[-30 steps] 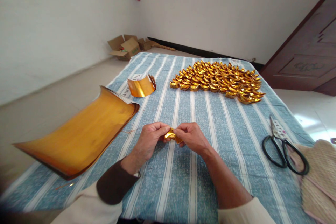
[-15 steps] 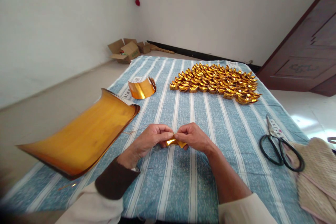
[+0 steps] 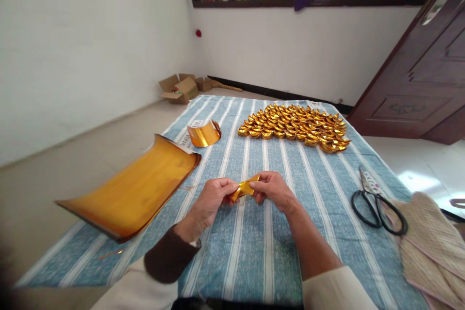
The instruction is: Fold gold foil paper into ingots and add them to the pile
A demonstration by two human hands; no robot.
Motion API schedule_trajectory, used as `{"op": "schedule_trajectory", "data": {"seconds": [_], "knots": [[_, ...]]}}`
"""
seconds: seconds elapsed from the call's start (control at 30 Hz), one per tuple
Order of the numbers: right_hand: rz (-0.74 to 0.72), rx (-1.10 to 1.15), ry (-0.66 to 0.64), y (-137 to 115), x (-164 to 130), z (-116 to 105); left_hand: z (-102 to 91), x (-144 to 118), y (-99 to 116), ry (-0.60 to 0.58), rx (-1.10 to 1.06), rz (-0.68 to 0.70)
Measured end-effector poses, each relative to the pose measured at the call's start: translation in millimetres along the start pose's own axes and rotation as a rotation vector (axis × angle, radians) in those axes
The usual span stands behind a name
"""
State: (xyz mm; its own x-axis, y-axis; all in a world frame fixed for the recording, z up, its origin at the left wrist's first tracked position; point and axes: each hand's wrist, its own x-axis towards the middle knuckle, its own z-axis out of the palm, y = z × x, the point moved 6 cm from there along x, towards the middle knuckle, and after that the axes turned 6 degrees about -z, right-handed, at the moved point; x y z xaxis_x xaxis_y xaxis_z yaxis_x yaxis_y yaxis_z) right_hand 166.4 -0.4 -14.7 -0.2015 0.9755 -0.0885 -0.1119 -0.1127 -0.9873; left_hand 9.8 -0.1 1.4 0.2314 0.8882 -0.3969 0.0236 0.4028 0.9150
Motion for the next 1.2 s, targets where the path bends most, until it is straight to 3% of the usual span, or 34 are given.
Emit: {"op": "schedule_trajectory", "data": {"seconds": [0.23, 0.57, 0.73, 0.93, 1.2], "knots": [[-0.025, 0.147, 0.057, 5, -25, 25, 8.7, -23, -7, 0.129, -0.151, 0.052], [-0.075, 0.111, 0.201, 4, -43, 47, 14.1, -40, -12, 0.205, -0.278, 0.136], [-0.096, 0.181, 0.234, 4, -45, 50, 15.8, -43, -18, 0.164, -0.311, 0.113], [-0.040, 0.129, 0.148, 5, -47, 47, 8.3, -42, -15, 0.086, -0.109, 0.089], [0.002, 0.101, 0.017, -2, -48, 51, 7.1, -44, -1, -0.097, -0.065, 0.028]]}}
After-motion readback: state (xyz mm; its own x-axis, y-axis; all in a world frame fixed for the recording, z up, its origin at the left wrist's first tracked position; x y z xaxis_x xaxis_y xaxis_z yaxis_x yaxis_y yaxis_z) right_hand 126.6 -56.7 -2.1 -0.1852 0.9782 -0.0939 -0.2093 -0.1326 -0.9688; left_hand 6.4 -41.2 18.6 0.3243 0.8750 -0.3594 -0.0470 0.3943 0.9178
